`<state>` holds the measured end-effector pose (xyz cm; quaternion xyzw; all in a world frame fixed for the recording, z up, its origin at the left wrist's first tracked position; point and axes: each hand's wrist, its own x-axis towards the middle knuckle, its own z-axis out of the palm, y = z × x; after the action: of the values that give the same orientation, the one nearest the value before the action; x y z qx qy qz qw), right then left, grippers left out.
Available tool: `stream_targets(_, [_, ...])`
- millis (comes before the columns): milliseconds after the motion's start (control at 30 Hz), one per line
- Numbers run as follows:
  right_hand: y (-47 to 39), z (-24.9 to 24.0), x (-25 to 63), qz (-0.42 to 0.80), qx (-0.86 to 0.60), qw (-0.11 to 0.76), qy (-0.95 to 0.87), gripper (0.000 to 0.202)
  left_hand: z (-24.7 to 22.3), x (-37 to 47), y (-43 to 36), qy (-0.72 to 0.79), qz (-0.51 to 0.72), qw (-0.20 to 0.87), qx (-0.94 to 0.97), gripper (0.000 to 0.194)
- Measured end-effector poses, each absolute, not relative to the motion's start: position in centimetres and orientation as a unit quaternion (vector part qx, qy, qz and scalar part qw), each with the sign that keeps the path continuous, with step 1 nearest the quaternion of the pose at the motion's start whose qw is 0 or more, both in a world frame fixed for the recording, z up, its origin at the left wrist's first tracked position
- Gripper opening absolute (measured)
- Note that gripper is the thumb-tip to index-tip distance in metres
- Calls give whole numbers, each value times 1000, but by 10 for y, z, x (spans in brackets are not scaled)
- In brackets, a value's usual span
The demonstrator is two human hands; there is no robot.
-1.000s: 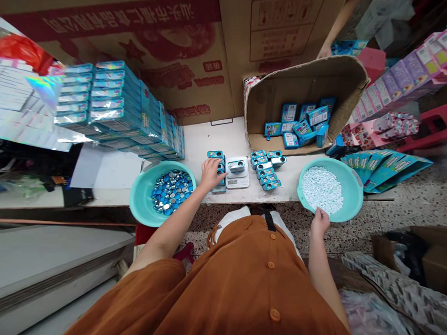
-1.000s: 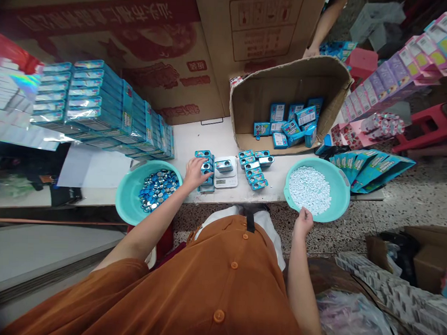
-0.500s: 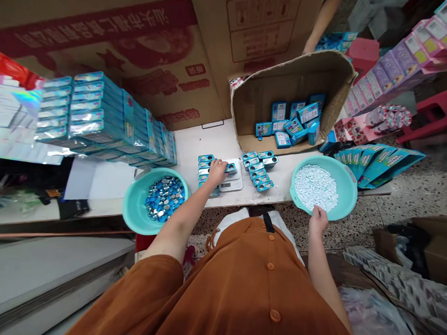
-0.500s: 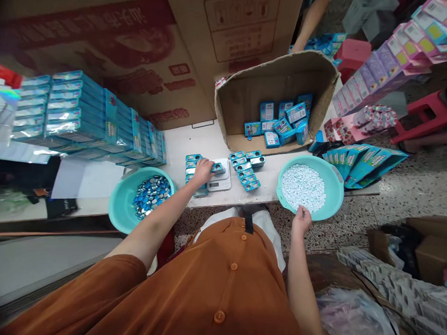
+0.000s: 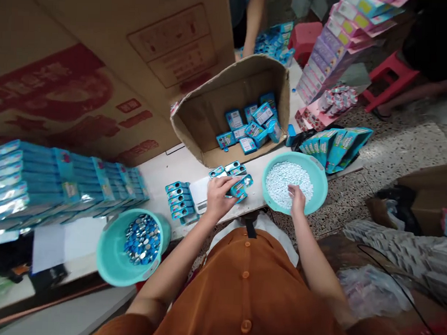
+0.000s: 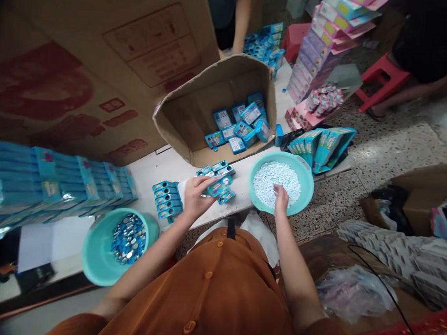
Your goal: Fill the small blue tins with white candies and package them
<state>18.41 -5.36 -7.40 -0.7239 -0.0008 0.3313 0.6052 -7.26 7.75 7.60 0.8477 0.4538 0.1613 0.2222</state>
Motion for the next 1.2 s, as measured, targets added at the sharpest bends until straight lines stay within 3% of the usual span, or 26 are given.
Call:
stream_targets(233, [-29, -87, 201, 531, -504, 661, 165, 36, 43, 13, 71, 333, 128, 263, 897, 44])
stream_targets(600, [-33, -94, 206, 556, -387, 688, 262, 21, 27, 49, 54, 300, 77, 261, 914, 49])
stream_targets(767, [-38, -101, 212, 550, -435, 657, 276, 24, 23, 49, 49, 345, 126, 314, 876, 36])
stream_targets(933, [-38, -101, 214, 451, -604, 626, 200, 19, 24, 30, 42, 410, 193, 379, 807, 32])
stream_targets(1200, [-59, -108, 217, 310, -721, 620, 9, 31, 14, -75, 54, 569, 256, 307, 719, 38])
